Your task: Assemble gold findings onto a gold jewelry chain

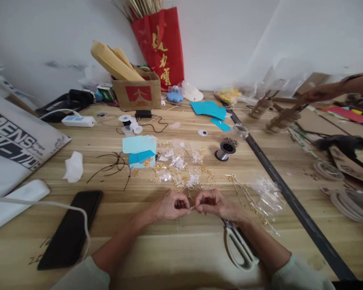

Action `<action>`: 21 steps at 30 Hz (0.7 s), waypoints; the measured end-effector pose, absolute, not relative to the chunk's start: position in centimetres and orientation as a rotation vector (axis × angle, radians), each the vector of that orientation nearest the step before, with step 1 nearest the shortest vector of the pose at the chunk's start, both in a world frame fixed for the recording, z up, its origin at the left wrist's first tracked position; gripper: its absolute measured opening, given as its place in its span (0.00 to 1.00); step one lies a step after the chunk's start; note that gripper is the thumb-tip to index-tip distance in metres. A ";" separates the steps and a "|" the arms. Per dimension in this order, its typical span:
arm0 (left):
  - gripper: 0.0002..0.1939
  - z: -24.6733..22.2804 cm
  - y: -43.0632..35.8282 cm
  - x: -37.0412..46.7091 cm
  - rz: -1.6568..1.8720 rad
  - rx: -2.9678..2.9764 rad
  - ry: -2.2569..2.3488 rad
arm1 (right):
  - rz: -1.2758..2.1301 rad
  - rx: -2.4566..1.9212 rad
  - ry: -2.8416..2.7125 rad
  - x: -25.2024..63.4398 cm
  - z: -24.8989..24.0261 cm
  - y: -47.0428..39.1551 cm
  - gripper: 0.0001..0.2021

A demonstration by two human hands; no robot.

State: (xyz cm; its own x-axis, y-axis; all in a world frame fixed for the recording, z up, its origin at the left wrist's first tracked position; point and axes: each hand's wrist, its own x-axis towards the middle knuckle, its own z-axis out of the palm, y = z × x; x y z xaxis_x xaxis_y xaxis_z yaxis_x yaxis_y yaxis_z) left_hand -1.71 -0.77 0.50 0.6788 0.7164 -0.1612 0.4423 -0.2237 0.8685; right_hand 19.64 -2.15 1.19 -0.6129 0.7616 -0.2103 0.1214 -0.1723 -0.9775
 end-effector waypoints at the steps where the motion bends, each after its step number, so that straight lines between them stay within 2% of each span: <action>1: 0.05 0.5 -0.7 -1.7 0.323 1.876 0.909 | 1.838 -1.019 -1.635 19.6 1.2 -2.2 0.14; 9: 0.10 0.3 -0.3 -2.3 0.333 1.775 0.905 | 1.842 -1.037 -1.635 19.8 1.0 -2.1 0.13; 21: 0.08 -0.8 0.3 -2.9 0.487 1.559 0.782 | 1.838 -1.022 -1.661 19.7 0.9 -2.1 0.13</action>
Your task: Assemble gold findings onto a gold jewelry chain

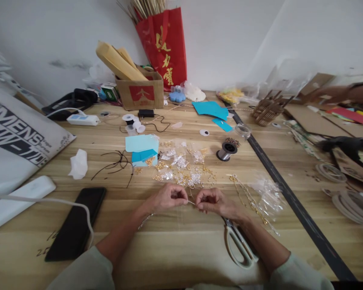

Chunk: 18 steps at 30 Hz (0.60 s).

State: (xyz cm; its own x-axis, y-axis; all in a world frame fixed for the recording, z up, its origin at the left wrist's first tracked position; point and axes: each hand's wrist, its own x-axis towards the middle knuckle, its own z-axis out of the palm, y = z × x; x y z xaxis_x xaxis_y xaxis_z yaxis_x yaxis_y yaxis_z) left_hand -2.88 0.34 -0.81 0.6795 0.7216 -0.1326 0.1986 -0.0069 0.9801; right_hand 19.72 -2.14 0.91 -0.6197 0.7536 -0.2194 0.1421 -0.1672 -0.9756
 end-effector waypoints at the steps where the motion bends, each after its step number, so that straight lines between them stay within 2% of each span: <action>1: 0.08 -0.8 0.3 -2.9 0.495 1.555 0.784 | 1.843 -1.016 -1.656 19.7 0.8 -2.1 0.12; 10: 0.09 -0.3 0.1 -2.4 0.699 1.495 0.799 | 1.843 -0.983 -1.668 19.6 0.5 -2.2 0.10; 18: 0.07 0.2 -0.1 -2.1 0.649 1.361 0.837 | 1.852 -0.976 -1.643 19.6 0.7 -2.1 0.11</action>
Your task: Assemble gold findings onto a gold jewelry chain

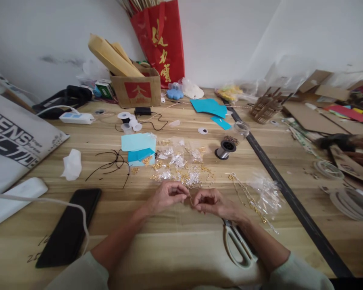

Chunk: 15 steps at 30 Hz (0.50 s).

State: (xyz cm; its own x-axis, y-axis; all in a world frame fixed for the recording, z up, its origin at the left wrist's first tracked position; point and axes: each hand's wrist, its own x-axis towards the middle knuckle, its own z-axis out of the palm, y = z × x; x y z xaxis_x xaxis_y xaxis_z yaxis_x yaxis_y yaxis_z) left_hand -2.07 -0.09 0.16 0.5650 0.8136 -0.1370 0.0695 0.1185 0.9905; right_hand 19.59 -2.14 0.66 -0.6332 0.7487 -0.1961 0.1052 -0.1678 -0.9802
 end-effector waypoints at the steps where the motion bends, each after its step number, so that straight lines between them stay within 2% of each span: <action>1: 0.09 0.3 -0.2 -2.0 0.613 1.329 0.822 | 1.853 -0.975 -1.641 19.6 0.7 -2.1 0.11; 9: 0.23 -0.1 -1.4 -0.9 0.510 1.236 0.747 | 1.836 -0.992 -1.635 19.4 1.0 -2.2 0.12; 15: 0.19 -0.6 -1.6 -0.2 0.554 1.220 0.795 | 1.818 -0.971 -1.673 19.3 1.1 -2.3 0.11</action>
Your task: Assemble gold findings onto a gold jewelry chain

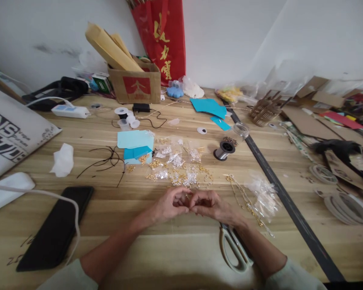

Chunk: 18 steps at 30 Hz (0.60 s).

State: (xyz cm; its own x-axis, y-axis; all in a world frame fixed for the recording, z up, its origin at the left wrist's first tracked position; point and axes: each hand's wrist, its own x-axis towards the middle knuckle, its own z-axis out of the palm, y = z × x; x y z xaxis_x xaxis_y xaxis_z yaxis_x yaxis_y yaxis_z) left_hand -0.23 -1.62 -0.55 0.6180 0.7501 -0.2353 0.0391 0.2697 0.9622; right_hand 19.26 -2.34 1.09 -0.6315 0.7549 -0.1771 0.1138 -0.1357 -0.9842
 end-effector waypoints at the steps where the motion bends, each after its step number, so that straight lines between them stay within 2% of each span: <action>1: 0.19 -0.5 -1.6 -0.2 0.550 1.225 0.814 | 1.812 -0.981 -1.679 19.3 1.1 -2.3 0.11; 7: 0.22 -0.4 -1.7 0.0 0.521 1.217 0.848 | 1.798 -0.959 -1.701 19.4 0.9 -2.3 0.10; 14: 0.19 -0.8 -1.6 -0.1 0.528 1.189 0.822 | 1.758 -0.969 -1.753 19.3 0.5 -2.3 0.10; 18: 0.14 -0.7 -1.6 -0.3 0.530 1.191 0.851 | 1.703 -1.058 -1.789 19.6 0.5 -2.3 0.09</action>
